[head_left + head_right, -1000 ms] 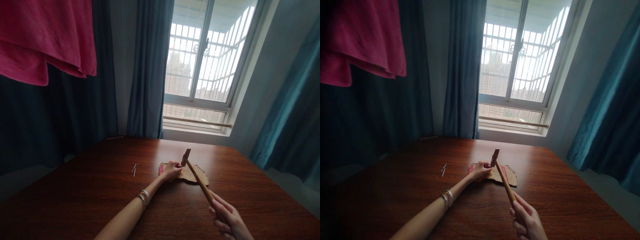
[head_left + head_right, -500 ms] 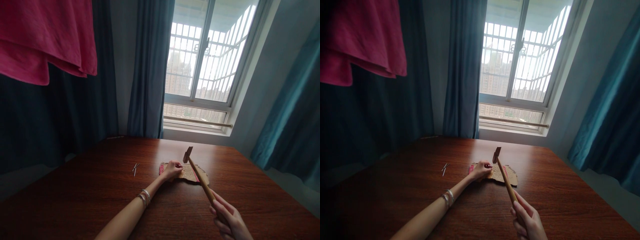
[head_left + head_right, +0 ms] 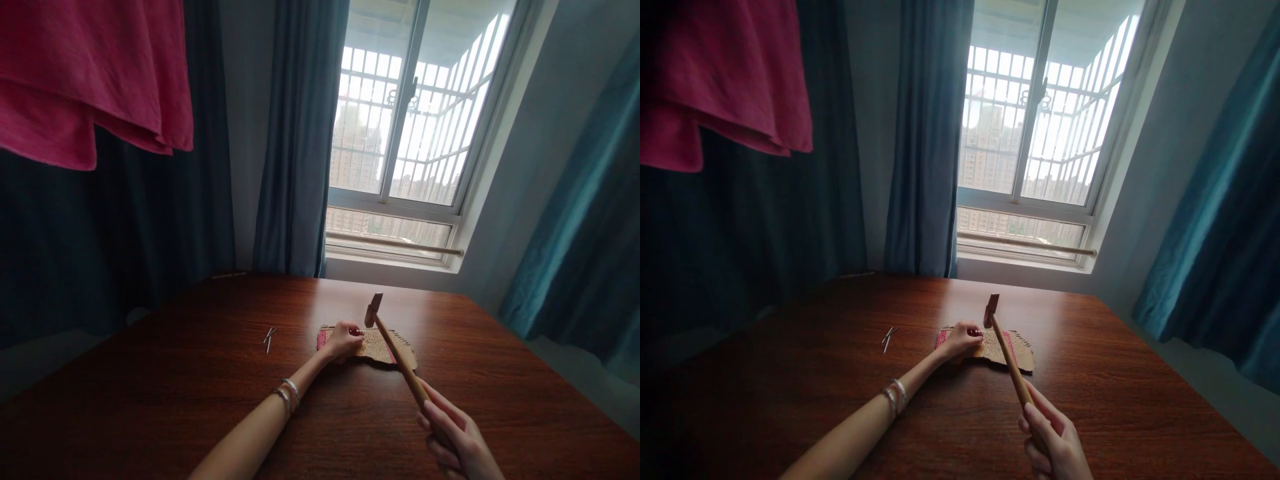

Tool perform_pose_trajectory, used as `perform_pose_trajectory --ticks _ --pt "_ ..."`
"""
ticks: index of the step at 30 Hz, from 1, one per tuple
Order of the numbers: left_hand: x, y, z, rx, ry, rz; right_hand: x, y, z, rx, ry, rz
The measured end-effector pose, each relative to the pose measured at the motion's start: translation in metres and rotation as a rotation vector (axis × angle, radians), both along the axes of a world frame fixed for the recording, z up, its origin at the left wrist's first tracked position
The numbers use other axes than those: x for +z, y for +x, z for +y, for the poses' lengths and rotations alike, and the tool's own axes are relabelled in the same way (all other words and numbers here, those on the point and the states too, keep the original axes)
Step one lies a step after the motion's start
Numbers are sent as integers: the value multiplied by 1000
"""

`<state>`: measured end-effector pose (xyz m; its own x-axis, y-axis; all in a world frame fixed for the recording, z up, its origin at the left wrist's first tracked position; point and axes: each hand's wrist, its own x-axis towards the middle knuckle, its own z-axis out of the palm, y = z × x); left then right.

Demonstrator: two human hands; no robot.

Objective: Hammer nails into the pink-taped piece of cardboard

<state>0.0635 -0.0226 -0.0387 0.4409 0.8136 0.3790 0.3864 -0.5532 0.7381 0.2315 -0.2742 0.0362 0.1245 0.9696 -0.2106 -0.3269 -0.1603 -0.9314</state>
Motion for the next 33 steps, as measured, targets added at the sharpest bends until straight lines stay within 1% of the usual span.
perform_pose_trajectory --ticks 6,10,15,19,25,27,29,33 --pt "-2 0 2 2 -3 -7 0 -1 1 20 -28 -7" --pt "-4 0 4 -12 -4 -14 -2 -2 1 5 3 3" --pt "-3 0 3 12 -18 2 -4 -2 0 11 -19 -2" --pt "-1 0 1 -2 -37 -18 -4 -4 0 -3 -7 -1" --pt "-4 -1 4 1 -54 -9 -6 0 -1 -2 -31 -13" --pt "-5 -1 4 -4 -58 -28 -6 4 -2 -30 -17 -18" --pt "-5 0 4 -7 -62 -42 -6 10 -3 -90 -3 -45" --pt "-5 0 4 5 -56 -40 -14 24 -3 -285 20 -194"
